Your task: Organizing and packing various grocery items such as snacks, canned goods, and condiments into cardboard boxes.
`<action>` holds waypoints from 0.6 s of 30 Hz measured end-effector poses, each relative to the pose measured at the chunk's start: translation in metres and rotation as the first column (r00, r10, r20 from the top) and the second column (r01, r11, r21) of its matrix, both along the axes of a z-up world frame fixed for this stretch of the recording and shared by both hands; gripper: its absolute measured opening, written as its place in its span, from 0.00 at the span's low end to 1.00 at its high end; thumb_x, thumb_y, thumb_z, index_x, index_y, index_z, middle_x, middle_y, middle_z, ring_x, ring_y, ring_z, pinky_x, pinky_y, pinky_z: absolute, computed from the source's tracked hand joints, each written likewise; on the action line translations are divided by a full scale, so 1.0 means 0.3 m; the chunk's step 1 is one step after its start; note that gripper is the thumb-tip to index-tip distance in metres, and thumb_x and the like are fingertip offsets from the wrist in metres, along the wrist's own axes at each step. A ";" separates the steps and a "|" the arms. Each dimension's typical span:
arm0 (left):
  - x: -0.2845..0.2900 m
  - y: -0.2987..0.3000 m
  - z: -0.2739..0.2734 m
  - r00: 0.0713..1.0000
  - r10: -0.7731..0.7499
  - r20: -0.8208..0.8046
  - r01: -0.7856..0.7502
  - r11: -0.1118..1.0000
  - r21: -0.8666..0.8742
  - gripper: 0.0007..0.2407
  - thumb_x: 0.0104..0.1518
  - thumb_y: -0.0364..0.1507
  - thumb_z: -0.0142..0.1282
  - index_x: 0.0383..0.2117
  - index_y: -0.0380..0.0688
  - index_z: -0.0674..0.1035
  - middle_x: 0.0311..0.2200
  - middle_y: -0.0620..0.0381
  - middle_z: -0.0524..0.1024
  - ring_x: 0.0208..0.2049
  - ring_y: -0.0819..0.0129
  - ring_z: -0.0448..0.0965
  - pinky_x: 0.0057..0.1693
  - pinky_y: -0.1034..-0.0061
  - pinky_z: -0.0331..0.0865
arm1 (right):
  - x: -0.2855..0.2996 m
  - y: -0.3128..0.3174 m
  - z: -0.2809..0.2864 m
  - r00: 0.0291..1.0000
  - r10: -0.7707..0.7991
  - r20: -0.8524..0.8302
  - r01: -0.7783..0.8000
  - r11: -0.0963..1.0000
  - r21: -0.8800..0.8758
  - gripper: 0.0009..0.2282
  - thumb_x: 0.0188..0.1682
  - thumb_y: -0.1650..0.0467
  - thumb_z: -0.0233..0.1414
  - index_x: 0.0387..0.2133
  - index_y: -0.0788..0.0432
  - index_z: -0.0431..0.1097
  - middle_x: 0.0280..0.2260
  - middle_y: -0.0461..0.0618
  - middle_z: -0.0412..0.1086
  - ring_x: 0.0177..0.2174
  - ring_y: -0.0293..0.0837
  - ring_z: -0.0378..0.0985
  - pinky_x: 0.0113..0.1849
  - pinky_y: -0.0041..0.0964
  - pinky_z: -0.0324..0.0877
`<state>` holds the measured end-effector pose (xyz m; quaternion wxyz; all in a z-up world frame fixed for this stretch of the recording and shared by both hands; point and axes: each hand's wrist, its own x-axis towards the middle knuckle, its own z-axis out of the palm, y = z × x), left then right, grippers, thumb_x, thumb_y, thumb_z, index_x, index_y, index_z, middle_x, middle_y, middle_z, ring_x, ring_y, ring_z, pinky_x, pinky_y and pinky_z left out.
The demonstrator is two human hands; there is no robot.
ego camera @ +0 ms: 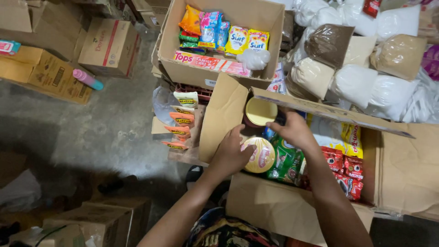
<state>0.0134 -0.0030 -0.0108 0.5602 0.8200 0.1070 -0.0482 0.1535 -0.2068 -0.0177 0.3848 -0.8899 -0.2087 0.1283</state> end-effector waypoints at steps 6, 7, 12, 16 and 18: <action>0.010 0.042 0.088 0.999 -0.052 0.011 0.052 0.998 -0.034 0.30 0.52 0.32 0.63 0.62 0.40 0.65 0.48 0.42 0.77 0.51 0.57 0.79 0.54 0.68 0.73 | -0.050 0.063 0.068 0.995 -0.034 -0.090 0.019 0.988 -0.155 0.33 0.33 0.62 0.68 0.52 0.64 0.68 0.44 0.63 0.76 0.45 0.59 0.79 0.48 0.48 0.71; 0.011 0.070 0.078 0.999 -0.051 0.014 0.052 0.998 -0.034 0.30 0.52 0.32 0.63 0.62 0.40 0.65 0.48 0.42 0.77 0.51 0.57 0.79 0.54 0.68 0.73 | -0.054 0.070 0.066 0.996 -0.033 -0.088 0.019 0.988 -0.156 0.33 0.33 0.62 0.68 0.52 0.64 0.68 0.44 0.63 0.76 0.45 0.59 0.79 0.48 0.48 0.71; 0.026 0.249 0.190 0.984 0.019 0.180 0.033 0.959 -0.282 0.22 0.57 0.24 0.55 0.60 0.38 0.66 0.50 0.49 0.77 0.49 0.66 0.80 0.52 0.76 0.76 | -0.073 0.075 0.028 0.999 -0.028 -0.023 0.024 0.986 -0.165 0.30 0.32 0.61 0.69 0.47 0.65 0.71 0.44 0.65 0.75 0.46 0.61 0.78 0.48 0.50 0.70; 0.057 0.382 0.205 0.988 0.118 0.103 -0.046 0.845 -0.532 0.21 0.60 0.24 0.54 0.60 0.36 0.67 0.50 0.47 0.77 0.48 0.63 0.81 0.51 0.73 0.75 | -0.070 0.061 -0.016 0.998 -0.042 0.042 0.048 0.987 -0.154 0.30 0.34 0.60 0.67 0.47 0.66 0.71 0.45 0.66 0.74 0.46 0.63 0.76 0.48 0.50 0.69; 0.092 0.463 0.185 0.946 0.322 -0.038 -0.262 0.689 -0.676 0.18 0.61 0.24 0.50 0.57 0.33 0.68 0.46 0.44 0.78 0.44 0.60 0.83 0.52 0.68 0.79 | -0.072 0.066 0.019 0.997 -0.052 -0.058 0.032 0.950 -0.310 0.29 0.40 0.57 0.64 0.48 0.66 0.69 0.44 0.67 0.75 0.47 0.62 0.77 0.49 0.49 0.70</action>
